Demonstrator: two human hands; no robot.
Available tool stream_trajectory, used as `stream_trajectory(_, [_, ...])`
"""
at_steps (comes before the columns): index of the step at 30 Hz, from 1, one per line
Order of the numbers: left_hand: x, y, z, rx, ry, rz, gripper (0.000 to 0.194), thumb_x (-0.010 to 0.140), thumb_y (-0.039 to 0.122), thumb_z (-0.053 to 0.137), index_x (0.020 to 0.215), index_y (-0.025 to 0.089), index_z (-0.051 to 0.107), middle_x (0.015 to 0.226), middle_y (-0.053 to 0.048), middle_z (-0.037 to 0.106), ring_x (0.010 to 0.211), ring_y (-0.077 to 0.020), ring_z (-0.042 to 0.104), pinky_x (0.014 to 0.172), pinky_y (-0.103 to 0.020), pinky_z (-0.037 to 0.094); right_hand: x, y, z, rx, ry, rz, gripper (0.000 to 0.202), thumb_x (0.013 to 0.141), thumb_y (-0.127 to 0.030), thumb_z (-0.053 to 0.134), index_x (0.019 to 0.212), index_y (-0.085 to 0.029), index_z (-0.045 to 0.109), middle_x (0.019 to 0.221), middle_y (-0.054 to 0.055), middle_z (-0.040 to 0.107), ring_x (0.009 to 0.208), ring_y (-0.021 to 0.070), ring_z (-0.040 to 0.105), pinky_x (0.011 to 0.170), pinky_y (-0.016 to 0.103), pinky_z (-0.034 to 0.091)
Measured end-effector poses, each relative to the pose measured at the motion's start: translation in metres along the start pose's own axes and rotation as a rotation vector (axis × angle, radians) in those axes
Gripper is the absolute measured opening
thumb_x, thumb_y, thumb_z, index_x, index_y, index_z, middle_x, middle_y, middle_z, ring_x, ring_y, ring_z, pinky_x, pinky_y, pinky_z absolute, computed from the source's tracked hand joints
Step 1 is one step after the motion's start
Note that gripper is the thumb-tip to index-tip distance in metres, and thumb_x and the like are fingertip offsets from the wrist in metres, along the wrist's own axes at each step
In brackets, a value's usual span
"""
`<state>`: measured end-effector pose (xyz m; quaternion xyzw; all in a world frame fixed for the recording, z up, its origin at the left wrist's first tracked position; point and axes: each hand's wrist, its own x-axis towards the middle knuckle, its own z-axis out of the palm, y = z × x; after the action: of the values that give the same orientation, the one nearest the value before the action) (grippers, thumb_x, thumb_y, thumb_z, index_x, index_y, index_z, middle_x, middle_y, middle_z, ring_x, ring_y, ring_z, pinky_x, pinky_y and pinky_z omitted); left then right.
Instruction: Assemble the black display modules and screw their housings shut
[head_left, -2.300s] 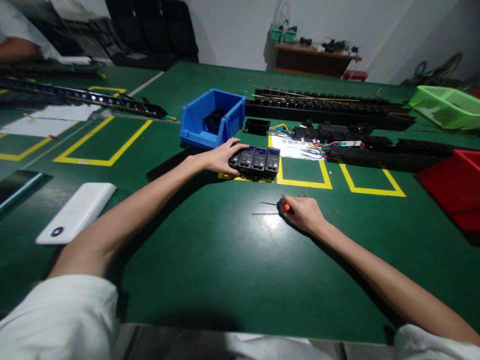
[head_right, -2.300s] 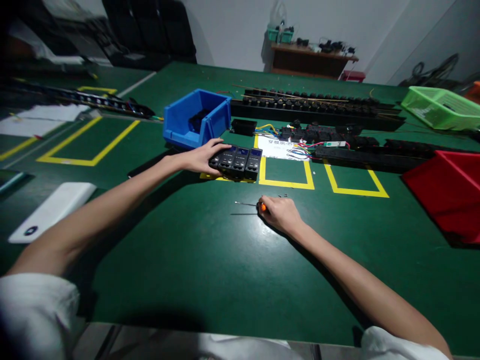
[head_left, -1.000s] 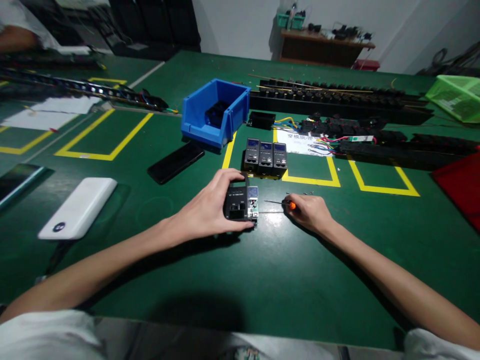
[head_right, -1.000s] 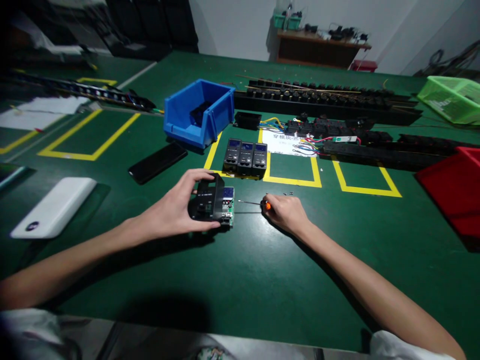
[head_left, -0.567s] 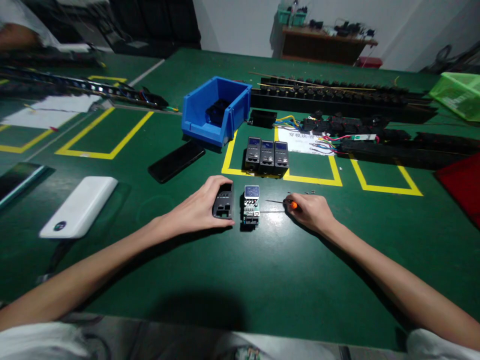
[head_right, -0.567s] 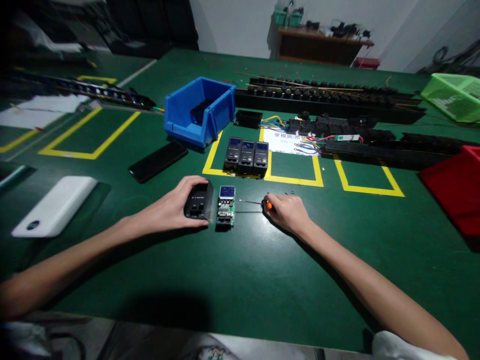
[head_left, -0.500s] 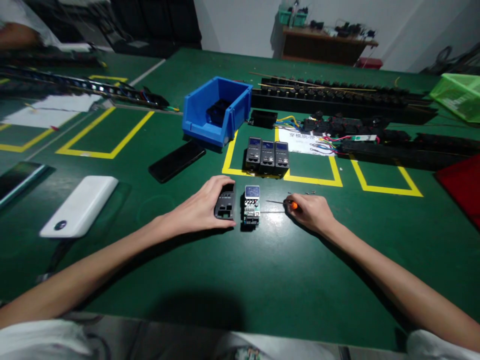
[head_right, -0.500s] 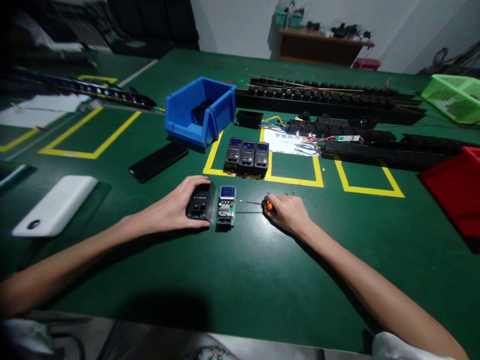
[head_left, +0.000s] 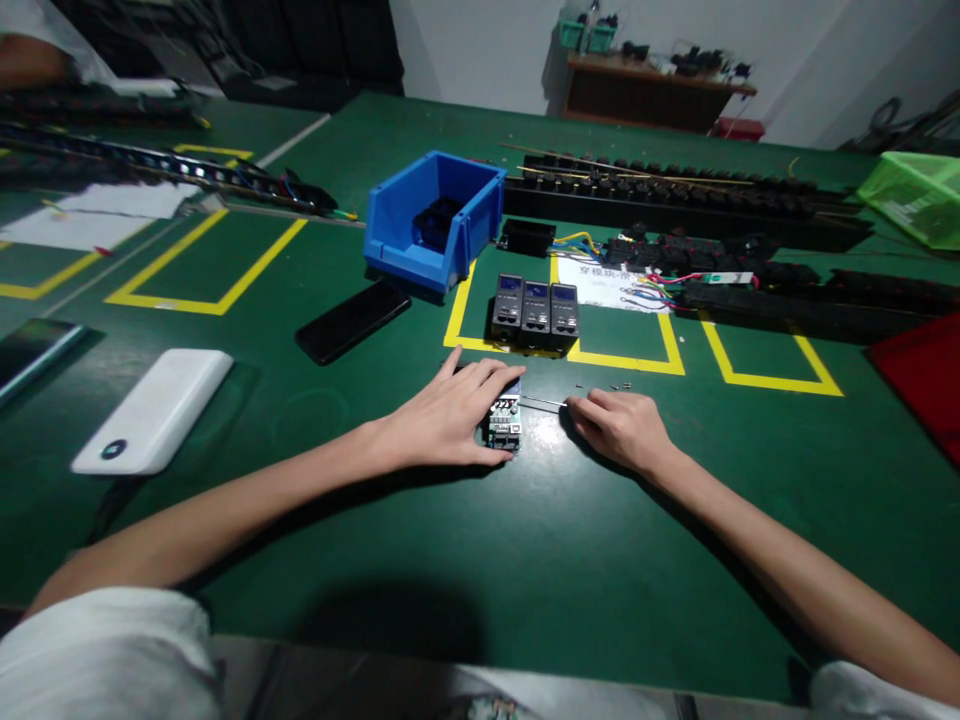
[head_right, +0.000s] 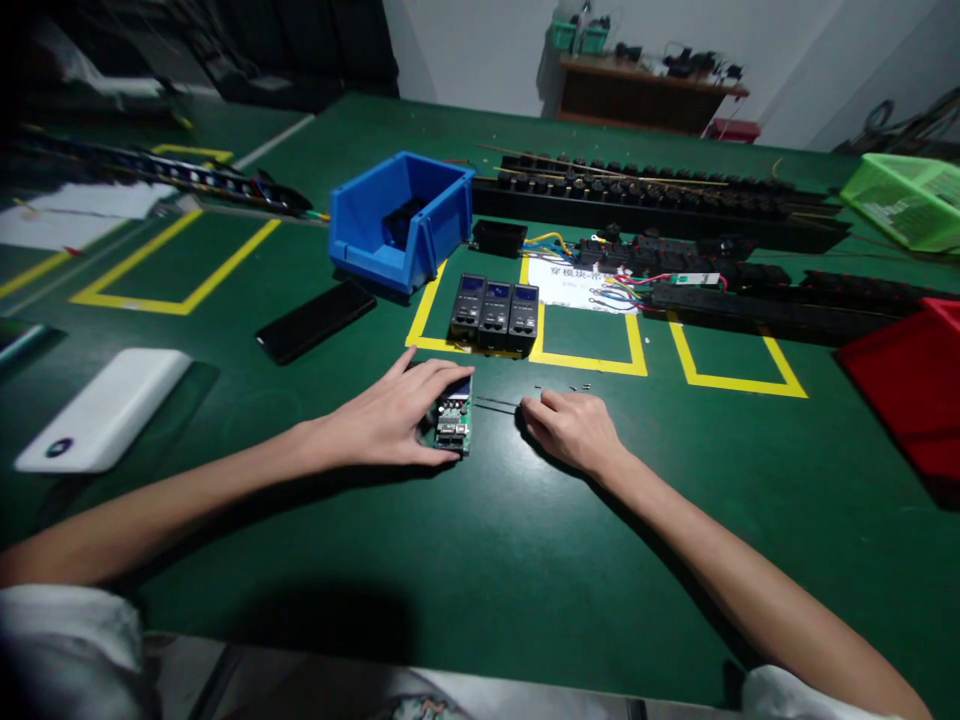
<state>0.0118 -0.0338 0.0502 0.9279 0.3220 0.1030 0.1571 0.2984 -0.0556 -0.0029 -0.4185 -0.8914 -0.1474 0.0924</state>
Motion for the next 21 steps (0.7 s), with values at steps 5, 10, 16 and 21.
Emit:
stream_trajectory(5, [0.001, -0.002, 0.0, -0.05, 0.026, 0.03, 0.084, 0.074, 0.052, 0.067, 0.141, 0.018, 0.03, 0.139, -0.017, 0.047, 0.132, -0.0343, 0.043, 0.115, -0.065, 0.018, 0.001, 0.0, 0.001, -0.011, 0.056, -0.089, 0.024, 0.097, -0.031, 0.046, 0.098, -0.022, 0.068, 0.065, 0.0, 0.059, 0.054, 0.0115, 0.044, 0.054, 0.03, 0.026])
stream_trajectory(10, [0.003, -0.001, 0.001, -0.106, 0.042, 0.038, 0.08, 0.073, 0.052, 0.068, 0.137, 0.019, 0.033, 0.137, -0.016, 0.049, 0.13, -0.0322, 0.046, 0.117, -0.063, 0.016, 0.002, -0.002, 0.0, 0.013, 0.083, -0.157, 0.023, 0.097, -0.031, 0.048, 0.105, -0.022, 0.067, 0.065, -0.001, 0.058, 0.056, 0.0115, 0.044, 0.056, 0.029, 0.029])
stream_trajectory(16, [0.002, 0.003, 0.0, -0.117, 0.024, 0.061, 0.08, 0.072, 0.053, 0.069, 0.136, 0.019, 0.034, 0.137, -0.015, 0.049, 0.132, -0.032, 0.044, 0.118, -0.063, 0.014, 0.008, -0.006, -0.008, -0.004, 0.007, -0.225, 0.026, 0.1, -0.028, 0.044, 0.114, -0.021, 0.065, 0.071, 0.0, 0.062, 0.059, 0.0119, 0.046, 0.058, 0.03, 0.029])
stream_trajectory(21, [-0.001, 0.004, -0.009, -0.065, 0.003, 0.035, 0.08, 0.071, 0.049, 0.07, 0.136, 0.019, 0.036, 0.135, -0.015, 0.049, 0.127, -0.032, 0.046, 0.117, -0.059, 0.022, 0.007, -0.003, -0.009, -0.007, -0.013, -0.237, 0.027, 0.099, -0.029, 0.044, 0.113, -0.018, 0.065, 0.07, 0.001, 0.062, 0.058, 0.0125, 0.046, 0.056, 0.031, 0.027])
